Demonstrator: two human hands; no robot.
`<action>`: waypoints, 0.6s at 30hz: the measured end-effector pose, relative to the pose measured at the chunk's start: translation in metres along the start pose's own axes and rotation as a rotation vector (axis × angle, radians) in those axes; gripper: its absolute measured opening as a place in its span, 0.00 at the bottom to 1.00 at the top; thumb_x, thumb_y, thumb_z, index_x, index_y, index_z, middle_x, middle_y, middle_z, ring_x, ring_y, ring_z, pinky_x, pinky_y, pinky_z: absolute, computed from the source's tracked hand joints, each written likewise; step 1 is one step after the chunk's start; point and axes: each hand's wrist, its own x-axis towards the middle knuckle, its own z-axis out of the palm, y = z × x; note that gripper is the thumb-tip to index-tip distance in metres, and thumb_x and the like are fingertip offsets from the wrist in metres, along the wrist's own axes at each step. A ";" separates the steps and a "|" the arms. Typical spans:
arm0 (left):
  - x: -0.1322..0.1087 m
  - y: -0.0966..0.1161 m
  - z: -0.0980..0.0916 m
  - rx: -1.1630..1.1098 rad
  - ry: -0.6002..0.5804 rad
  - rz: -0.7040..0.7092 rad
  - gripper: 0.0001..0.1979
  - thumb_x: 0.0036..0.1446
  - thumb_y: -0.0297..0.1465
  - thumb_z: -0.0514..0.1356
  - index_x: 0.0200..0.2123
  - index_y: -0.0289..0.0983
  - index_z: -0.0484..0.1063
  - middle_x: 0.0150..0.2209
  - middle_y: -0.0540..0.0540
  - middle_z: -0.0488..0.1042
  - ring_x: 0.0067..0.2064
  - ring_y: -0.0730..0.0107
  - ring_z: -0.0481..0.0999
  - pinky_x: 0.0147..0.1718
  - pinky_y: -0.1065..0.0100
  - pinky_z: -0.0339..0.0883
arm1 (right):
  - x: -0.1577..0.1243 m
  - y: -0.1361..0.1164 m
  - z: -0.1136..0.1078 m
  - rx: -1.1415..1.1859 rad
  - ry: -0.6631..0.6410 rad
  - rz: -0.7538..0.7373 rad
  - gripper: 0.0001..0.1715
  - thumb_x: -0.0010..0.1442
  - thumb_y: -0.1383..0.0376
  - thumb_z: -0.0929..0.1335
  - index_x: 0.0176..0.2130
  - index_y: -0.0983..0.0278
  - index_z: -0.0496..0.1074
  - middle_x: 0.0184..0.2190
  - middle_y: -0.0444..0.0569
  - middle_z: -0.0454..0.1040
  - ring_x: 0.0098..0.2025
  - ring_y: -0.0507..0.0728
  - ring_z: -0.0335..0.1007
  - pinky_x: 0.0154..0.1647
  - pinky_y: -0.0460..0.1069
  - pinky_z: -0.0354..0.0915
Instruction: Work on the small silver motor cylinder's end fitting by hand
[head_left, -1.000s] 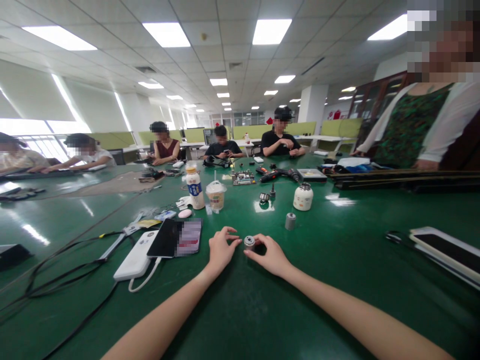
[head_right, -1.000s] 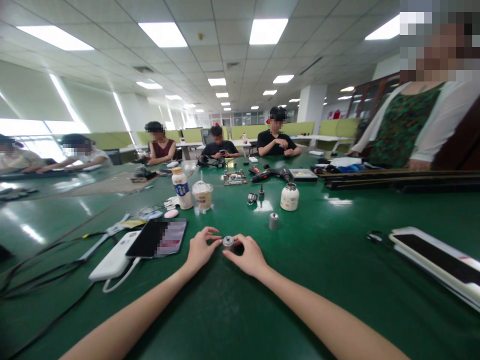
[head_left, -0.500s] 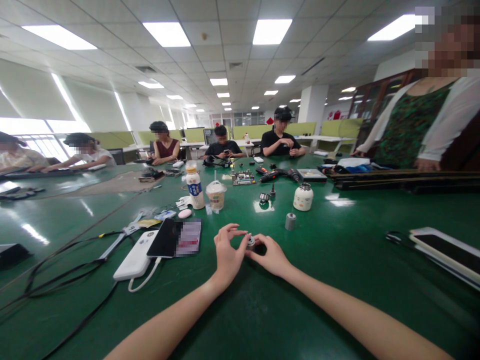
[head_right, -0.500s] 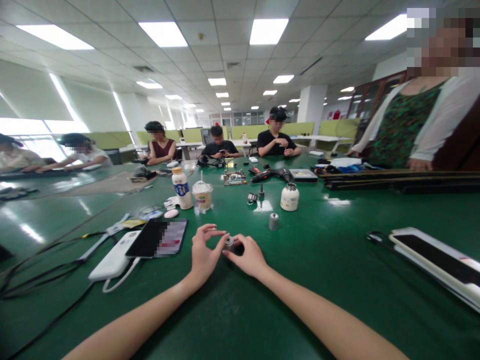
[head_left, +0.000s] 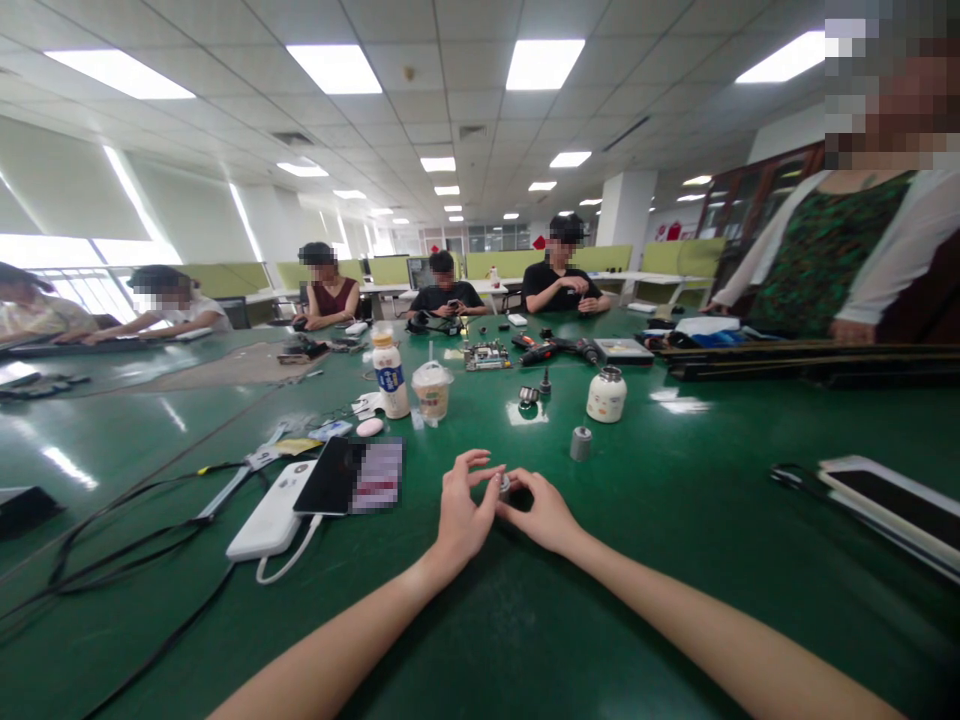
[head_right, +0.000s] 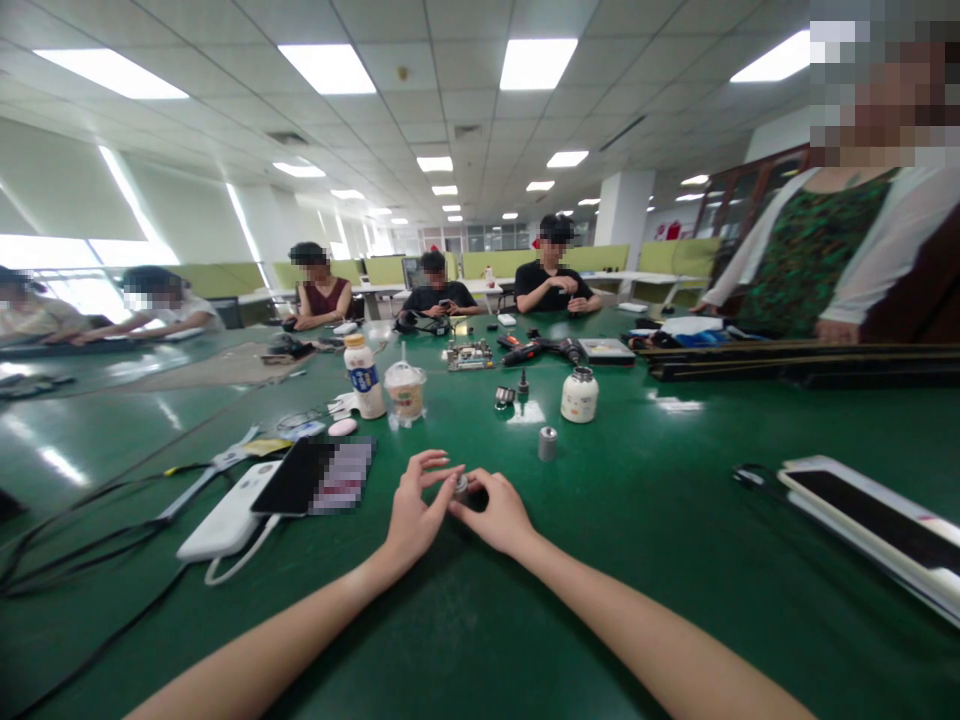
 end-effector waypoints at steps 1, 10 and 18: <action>-0.001 0.001 0.000 -0.004 -0.010 0.000 0.13 0.60 0.27 0.59 0.48 0.41 0.66 0.45 0.44 0.80 0.50 0.57 0.78 0.51 0.55 0.61 | 0.000 0.000 0.000 0.001 -0.001 -0.001 0.13 0.53 0.62 0.74 0.40 0.58 0.73 0.36 0.45 0.78 0.41 0.58 0.72 0.44 0.53 0.66; -0.002 0.004 -0.002 0.006 -0.035 0.004 0.17 0.57 0.24 0.59 0.49 0.41 0.65 0.42 0.45 0.81 0.52 0.55 0.75 0.53 0.51 0.57 | 0.000 0.000 0.000 -0.003 -0.001 -0.001 0.13 0.52 0.64 0.73 0.40 0.58 0.73 0.36 0.44 0.78 0.41 0.58 0.71 0.44 0.52 0.65; 0.001 0.001 -0.001 0.056 0.065 -0.012 0.03 0.54 0.29 0.65 0.34 0.39 0.76 0.43 0.43 0.76 0.49 0.54 0.75 0.51 0.53 0.62 | -0.001 -0.001 -0.001 -0.011 0.002 -0.008 0.14 0.53 0.63 0.73 0.41 0.59 0.73 0.36 0.45 0.78 0.41 0.58 0.71 0.44 0.52 0.65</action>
